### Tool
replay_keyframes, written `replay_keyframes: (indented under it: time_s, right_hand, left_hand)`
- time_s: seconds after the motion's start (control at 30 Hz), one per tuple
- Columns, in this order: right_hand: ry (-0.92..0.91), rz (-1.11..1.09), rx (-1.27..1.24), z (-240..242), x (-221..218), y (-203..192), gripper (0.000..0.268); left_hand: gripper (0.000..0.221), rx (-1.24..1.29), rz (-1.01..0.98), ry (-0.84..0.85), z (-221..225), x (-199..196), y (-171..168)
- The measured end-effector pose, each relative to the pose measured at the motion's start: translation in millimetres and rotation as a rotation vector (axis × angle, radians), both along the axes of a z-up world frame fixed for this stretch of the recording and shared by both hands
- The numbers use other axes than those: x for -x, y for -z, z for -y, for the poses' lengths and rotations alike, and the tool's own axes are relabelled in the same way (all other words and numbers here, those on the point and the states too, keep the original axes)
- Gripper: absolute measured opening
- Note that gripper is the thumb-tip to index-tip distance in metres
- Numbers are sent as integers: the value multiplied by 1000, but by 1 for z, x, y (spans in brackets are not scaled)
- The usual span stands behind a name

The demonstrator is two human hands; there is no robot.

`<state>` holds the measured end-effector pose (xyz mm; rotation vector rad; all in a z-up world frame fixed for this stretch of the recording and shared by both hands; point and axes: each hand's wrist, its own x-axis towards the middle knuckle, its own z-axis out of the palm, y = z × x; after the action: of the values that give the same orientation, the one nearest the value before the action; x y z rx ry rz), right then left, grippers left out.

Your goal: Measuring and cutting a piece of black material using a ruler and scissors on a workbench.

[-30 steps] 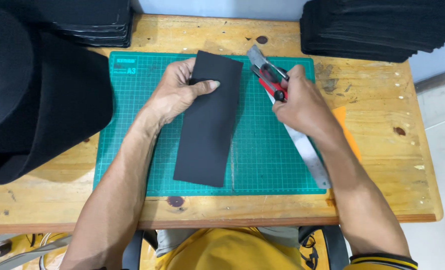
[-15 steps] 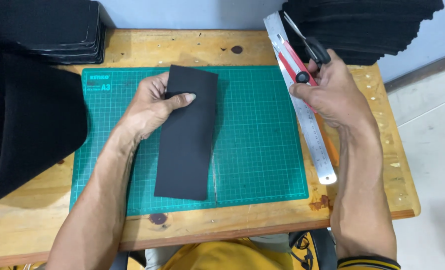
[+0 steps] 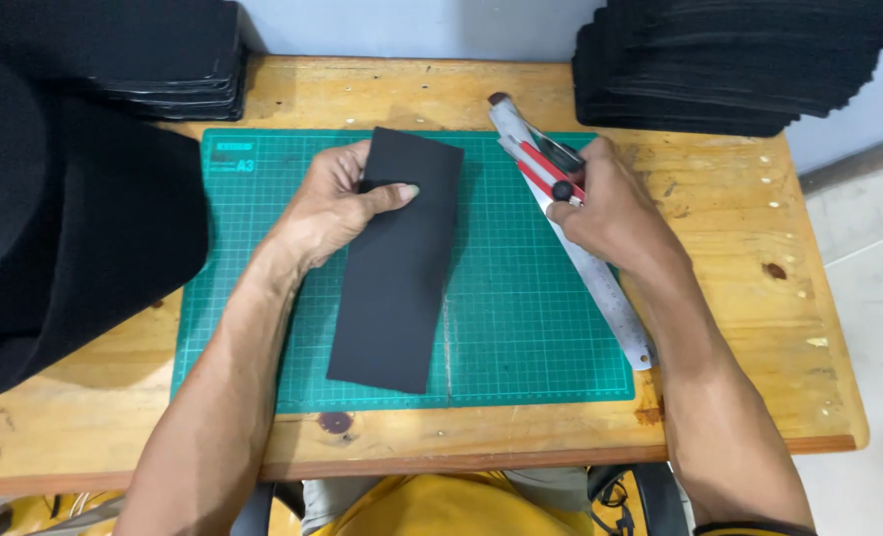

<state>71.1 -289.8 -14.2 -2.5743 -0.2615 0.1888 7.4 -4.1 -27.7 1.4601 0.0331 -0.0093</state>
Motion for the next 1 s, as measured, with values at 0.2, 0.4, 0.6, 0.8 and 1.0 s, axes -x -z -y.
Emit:
replay_keyframes:
  time_s: [0.2,0.4,0.6,0.8,1.0]
  right_hand:
    - [-2,-22,-49,-12,20,-33,76]
    - [152,-166,-276,10,-21,17,61]
    - [187,-151,-383,3,-5,1,87]
    - [180,-204,-296,4,-7,-12,77]
    - [142,-328,-170,-7,10,-39,45]
  left_hand:
    - [22,4,11,6,-2,2,5]
    - [22,-16,27,70,-4,5,6]
    - [25,-266,58,249,-11,12,9]
    - [33,-539,75,307,-9,15,8]
    - [35,-643,-5,268,-12,15,14]
